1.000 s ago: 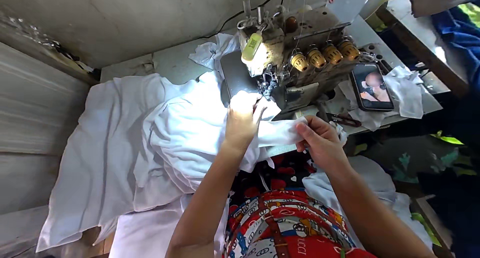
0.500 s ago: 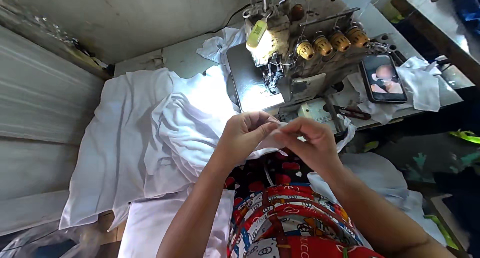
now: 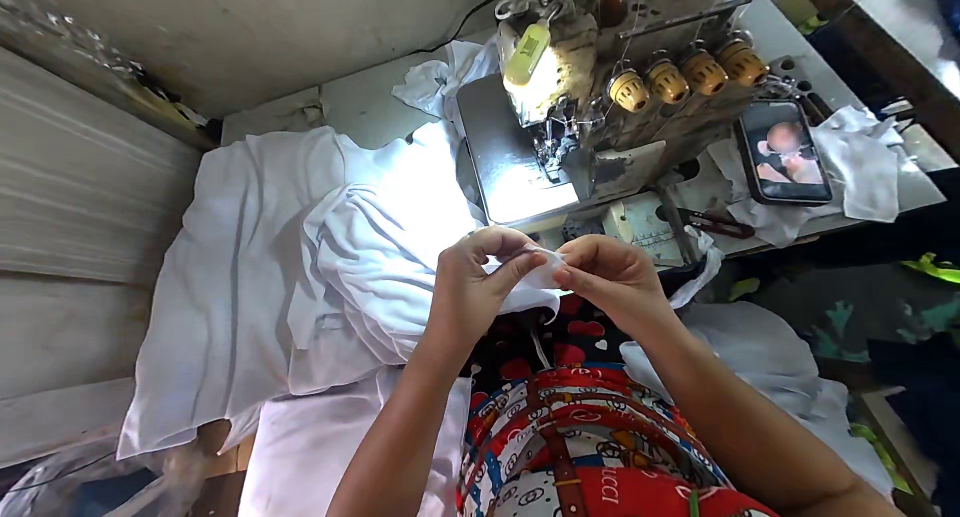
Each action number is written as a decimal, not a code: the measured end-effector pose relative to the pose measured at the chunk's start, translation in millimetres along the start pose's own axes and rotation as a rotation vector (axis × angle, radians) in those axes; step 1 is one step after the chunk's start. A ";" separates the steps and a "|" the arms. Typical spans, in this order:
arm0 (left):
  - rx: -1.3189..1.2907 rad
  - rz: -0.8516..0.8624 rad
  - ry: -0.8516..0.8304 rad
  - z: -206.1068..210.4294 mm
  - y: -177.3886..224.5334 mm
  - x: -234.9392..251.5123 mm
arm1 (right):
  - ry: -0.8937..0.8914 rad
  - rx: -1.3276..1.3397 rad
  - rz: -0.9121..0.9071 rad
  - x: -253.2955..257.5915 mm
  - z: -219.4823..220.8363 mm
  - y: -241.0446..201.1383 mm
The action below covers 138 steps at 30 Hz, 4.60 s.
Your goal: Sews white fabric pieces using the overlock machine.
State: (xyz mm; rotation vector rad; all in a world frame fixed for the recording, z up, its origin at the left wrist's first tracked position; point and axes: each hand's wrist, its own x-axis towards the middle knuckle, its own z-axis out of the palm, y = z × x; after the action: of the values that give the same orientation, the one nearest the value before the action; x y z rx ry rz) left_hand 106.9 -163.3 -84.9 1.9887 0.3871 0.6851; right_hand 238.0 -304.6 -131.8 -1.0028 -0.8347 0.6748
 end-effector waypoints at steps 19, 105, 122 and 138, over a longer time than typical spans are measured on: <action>-0.219 -0.085 0.018 2.4 -6.7 -8.2 | 0.077 -0.272 -0.148 -4.4 2.8 -3.0; 0.702 0.267 0.371 -81.5 42.9 63.3 | -0.621 -0.477 0.191 3.1 45.1 46.3; 0.841 -0.079 -0.183 -80.3 -78.1 5.5 | -0.755 -0.079 0.418 -16.5 16.2 15.4; 0.310 -0.210 -0.156 -51.8 -35.6 47.6 | -0.356 0.243 0.010 -2.0 -22.6 -5.3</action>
State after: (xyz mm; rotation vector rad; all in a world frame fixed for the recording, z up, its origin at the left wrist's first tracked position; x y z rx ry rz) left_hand 113.3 -84.8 -81.8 2.2344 0.6278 0.3499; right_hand 256.6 -318.3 -134.2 -0.6762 -1.0283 0.9563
